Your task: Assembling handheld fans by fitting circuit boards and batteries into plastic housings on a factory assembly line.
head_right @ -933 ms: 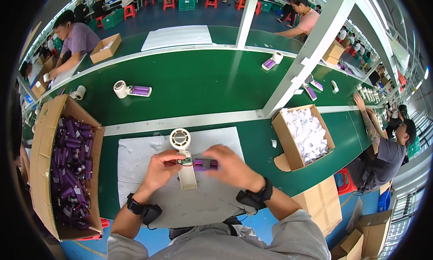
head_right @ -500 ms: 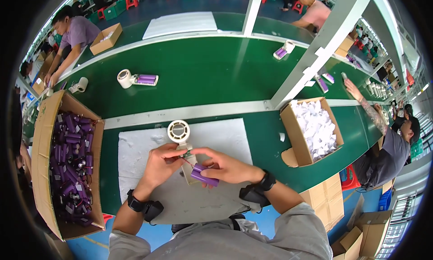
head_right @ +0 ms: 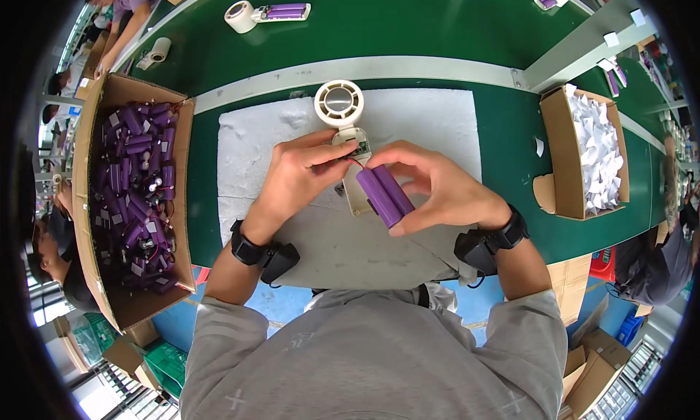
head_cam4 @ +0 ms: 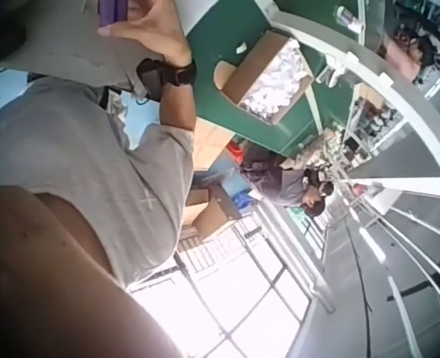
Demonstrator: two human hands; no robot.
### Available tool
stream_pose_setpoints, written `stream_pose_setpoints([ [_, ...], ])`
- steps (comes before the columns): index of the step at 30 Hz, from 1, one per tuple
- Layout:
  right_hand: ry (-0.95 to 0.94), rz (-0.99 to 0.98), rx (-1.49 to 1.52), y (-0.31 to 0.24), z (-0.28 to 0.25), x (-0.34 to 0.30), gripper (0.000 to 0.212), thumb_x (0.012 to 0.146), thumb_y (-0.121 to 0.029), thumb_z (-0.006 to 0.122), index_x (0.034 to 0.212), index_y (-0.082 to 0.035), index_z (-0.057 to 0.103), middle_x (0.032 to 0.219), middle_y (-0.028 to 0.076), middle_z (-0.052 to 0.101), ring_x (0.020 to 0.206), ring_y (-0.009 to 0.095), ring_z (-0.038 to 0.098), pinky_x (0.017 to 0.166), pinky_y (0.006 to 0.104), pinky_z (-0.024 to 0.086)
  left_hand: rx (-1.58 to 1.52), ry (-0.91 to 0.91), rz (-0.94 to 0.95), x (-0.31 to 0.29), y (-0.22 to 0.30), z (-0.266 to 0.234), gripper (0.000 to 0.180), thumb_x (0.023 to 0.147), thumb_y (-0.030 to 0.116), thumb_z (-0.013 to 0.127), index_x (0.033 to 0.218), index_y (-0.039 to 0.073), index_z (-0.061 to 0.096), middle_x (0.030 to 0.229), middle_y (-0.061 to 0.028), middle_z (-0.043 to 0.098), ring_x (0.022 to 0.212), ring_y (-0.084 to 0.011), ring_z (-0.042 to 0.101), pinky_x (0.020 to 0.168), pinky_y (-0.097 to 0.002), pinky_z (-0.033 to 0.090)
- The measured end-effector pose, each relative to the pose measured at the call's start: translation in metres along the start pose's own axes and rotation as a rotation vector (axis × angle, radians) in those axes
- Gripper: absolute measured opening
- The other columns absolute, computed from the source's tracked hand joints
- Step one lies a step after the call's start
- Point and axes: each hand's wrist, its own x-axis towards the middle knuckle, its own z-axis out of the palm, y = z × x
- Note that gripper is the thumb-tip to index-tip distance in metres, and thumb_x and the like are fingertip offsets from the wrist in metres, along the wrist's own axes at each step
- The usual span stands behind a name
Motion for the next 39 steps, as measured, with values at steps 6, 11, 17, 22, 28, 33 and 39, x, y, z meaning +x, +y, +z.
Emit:
stream_pose_setpoints([
  [6,0.081,-0.139,-0.354,0.009,0.012,0.002,0.078,0.057,-0.005,0.084,0.127,-0.005,0.052,0.121,0.006,0.055,0.108,0.021,0.057,0.091,0.0359,0.048,-0.012,-0.026,0.029,-0.004,0.000,-0.002,0.028,0.077,0.002,0.071,0.105,0.006,0.071,0.092,-0.0126,0.067,0.073,-0.0279,0.067,0.063,-0.0348,0.054],
  [11,0.182,-0.163,-0.601,0.010,0.025,0.007,0.076,0.056,-0.005,0.083,0.126,-0.007,0.052,0.119,0.008,0.056,0.107,0.022,0.057,0.090,0.0334,0.048,-0.029,-0.086,-0.016,-0.002,0.001,-0.006,0.028,0.080,0.006,0.073,0.108,0.007,0.071,0.101,-0.0164,0.069,0.078,-0.0294,0.069,0.065,-0.0327,0.054],
  [17,0.307,-0.423,-0.901,0.018,0.034,0.013,0.069,0.057,-0.003,0.083,0.121,-0.006,0.057,0.120,0.010,0.056,0.105,0.026,0.058,0.090,0.0372,0.051,-0.062,-0.096,0.007,-0.001,0.000,-0.009,0.027,0.081,0.005,0.070,0.109,0.006,0.069,0.096,-0.0158,0.067,0.077,-0.0308,0.067,0.065,-0.0356,0.053],
  [22,0.356,-0.363,-0.841,0.021,0.040,0.008,0.058,0.058,-0.001,0.082,0.113,-0.002,0.061,0.124,0.012,0.056,0.104,0.029,0.059,0.088,0.0382,0.053,-0.043,-0.117,-0.002,-0.001,0.000,-0.010,0.029,0.082,0.006,0.071,0.111,0.008,0.070,0.104,-0.0172,0.068,0.082,-0.0313,0.069,0.069,-0.0335,0.054],
  [28,0.400,-0.443,-1.040,0.027,0.044,0.005,0.048,0.059,-0.002,0.082,0.104,0.000,0.066,0.129,0.015,0.056,0.101,0.031,0.061,0.085,0.0372,0.055,-0.072,-0.130,0.008,-0.001,-0.004,-0.010,0.030,0.082,0.006,0.070,0.112,0.010,0.069,0.106,-0.0173,0.068,0.084,-0.0323,0.068,0.070,-0.0338,0.055],
  [33,0.438,-0.424,-1.127,0.024,0.051,0.007,0.046,0.059,-0.003,0.083,0.102,0.000,0.067,0.130,0.016,0.057,0.100,0.030,0.062,0.082,0.0373,0.056,-0.060,-0.128,0.017,-0.001,-0.005,-0.010,0.027,0.083,0.006,0.068,0.110,0.009,0.069,0.097,-0.0151,0.068,0.077,-0.0331,0.066,0.067,-0.0355,0.053],
  [39,0.487,-0.409,-1.082,0.028,0.053,0.011,0.046,0.057,-0.003,0.084,0.099,-0.001,0.064,0.127,0.013,0.056,0.098,0.031,0.061,0.081,0.0373,0.056,-0.047,-0.141,-0.032,0.001,-0.007,-0.010,0.035,0.076,0.006,0.075,0.110,0.012,0.071,0.094,-0.0138,0.071,0.076,-0.0261,0.069,0.067,-0.0303,0.054],
])
